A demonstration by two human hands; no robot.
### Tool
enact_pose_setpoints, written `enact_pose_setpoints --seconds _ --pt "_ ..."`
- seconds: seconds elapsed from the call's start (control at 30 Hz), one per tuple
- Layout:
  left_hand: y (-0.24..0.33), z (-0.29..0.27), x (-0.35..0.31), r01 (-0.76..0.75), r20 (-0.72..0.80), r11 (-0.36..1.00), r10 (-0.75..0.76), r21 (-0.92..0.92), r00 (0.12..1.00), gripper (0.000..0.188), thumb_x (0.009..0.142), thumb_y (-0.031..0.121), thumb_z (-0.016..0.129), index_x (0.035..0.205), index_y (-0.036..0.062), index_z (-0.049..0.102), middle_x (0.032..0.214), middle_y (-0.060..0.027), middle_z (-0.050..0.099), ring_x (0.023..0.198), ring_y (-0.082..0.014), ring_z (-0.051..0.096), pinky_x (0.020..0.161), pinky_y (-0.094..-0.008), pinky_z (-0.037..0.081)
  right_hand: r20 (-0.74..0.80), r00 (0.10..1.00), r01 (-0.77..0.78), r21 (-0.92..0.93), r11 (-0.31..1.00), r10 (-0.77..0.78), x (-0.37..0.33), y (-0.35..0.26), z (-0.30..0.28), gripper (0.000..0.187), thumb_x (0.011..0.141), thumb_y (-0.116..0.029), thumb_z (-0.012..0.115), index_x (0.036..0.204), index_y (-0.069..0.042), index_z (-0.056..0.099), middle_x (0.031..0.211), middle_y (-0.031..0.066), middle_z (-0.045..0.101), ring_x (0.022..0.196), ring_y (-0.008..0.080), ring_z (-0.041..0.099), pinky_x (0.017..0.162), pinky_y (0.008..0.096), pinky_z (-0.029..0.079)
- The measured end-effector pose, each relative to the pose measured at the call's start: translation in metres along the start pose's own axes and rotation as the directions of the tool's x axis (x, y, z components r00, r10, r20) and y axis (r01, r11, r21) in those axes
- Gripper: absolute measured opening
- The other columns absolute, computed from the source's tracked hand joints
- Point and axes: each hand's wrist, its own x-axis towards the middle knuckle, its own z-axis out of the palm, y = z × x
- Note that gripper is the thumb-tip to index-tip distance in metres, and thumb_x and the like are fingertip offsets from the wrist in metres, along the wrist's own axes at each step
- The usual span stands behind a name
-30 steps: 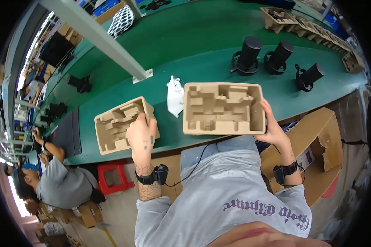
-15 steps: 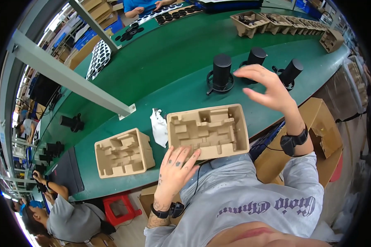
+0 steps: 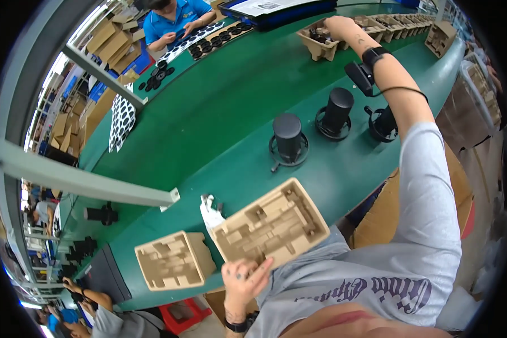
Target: The person folds a cardboard tray, places microphones into it, and then repeatedly picks up microphones to wipe them with a cloth before setting them back on the table.
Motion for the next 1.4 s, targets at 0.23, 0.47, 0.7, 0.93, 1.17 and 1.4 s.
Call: enact_pose_setpoints --seconds 0.23,0.47,0.7,0.93,1.17,1.4 --pt "-0.004 0.008 0.007 0.038 -0.037 0.997 -0.041 -0.074 0.998 0.039 0.061 0.023 0.074 0.100 0.0305 0.071 0.081 0.0065 0.049 0.079 -0.0132 0.051 0.071 -0.0308 0.036 0.157 0.986 0.085 -0.182 0.980 -0.057 0.042 0.034 0.107 0.021 0.081 -0.010 0.062 0.100 -0.019 0.063 0.094 0.0072 0.065 0.093 0.0288 0.062 0.077 0.0471 0.053" --pt "-0.005 0.007 0.007 0.063 -0.056 0.996 -0.067 -0.059 0.996 0.037 0.060 0.024 0.073 0.096 0.0305 0.072 0.079 0.0066 0.050 0.078 -0.0130 0.051 0.070 -0.0304 0.036 0.081 0.970 0.238 -0.125 0.963 -0.229 0.048 -0.007 0.094 0.023 0.070 -0.021 0.074 0.091 -0.012 0.068 0.089 0.0102 0.067 0.086 0.0290 0.065 0.072 0.0411 0.054" --pt "0.004 0.008 0.003 0.111 -0.065 0.993 -0.113 -0.041 0.991 0.039 0.056 0.022 0.071 0.095 0.0263 0.072 0.080 0.0036 0.051 0.079 -0.0179 0.051 0.072 -0.0352 0.036 0.179 0.969 0.165 0.027 0.986 -0.167 0.009 -0.009 0.066 0.040 0.068 -0.018 0.074 0.106 -0.012 0.064 0.107 0.0146 0.063 0.099 0.0335 0.061 0.084 0.0439 0.051" --pt "-0.004 -0.001 0.010 0.032 -0.020 0.999 -0.032 -0.014 0.999 0.048 0.056 0.012 0.076 0.102 0.0242 0.071 0.081 0.0019 0.050 0.082 -0.0184 0.051 0.074 -0.0371 0.040 -0.018 0.897 0.366 0.588 0.721 -0.441 -0.062 -0.041 -0.054 0.061 0.073 -0.030 0.072 0.125 -0.005 0.053 0.107 0.0149 0.062 0.098 0.0313 0.060 0.085 0.0396 0.048" --pt "-0.004 0.009 0.009 0.062 -0.128 0.998 -0.059 0.017 0.990 0.046 0.060 0.007 0.074 0.103 0.0236 0.071 0.081 0.0021 0.051 0.083 -0.0191 0.051 0.077 -0.0369 0.041 0.241 0.835 0.506 0.012 0.862 -0.494 -0.213 -0.094 -0.066 0.075 0.047 -0.011 0.085 0.117 -0.007 0.057 0.116 0.0122 0.054 0.106 0.0287 0.054 0.085 0.0370 0.050" --pt "-0.004 0.002 0.002 0.041 -0.183 0.999 -0.046 -0.033 0.982 0.047 0.066 0.019 0.077 0.112 0.0213 0.066 0.112 -0.0052 0.055 0.106 -0.0253 0.052 0.097 -0.0448 0.039 -0.375 0.824 0.477 0.057 0.877 -0.424 -0.310 -0.063 -0.150 0.064 0.057 0.007 0.071 0.118 -0.013 0.059 0.119 0.0125 0.053 0.110 0.0329 0.051 0.088 0.0391 0.044"
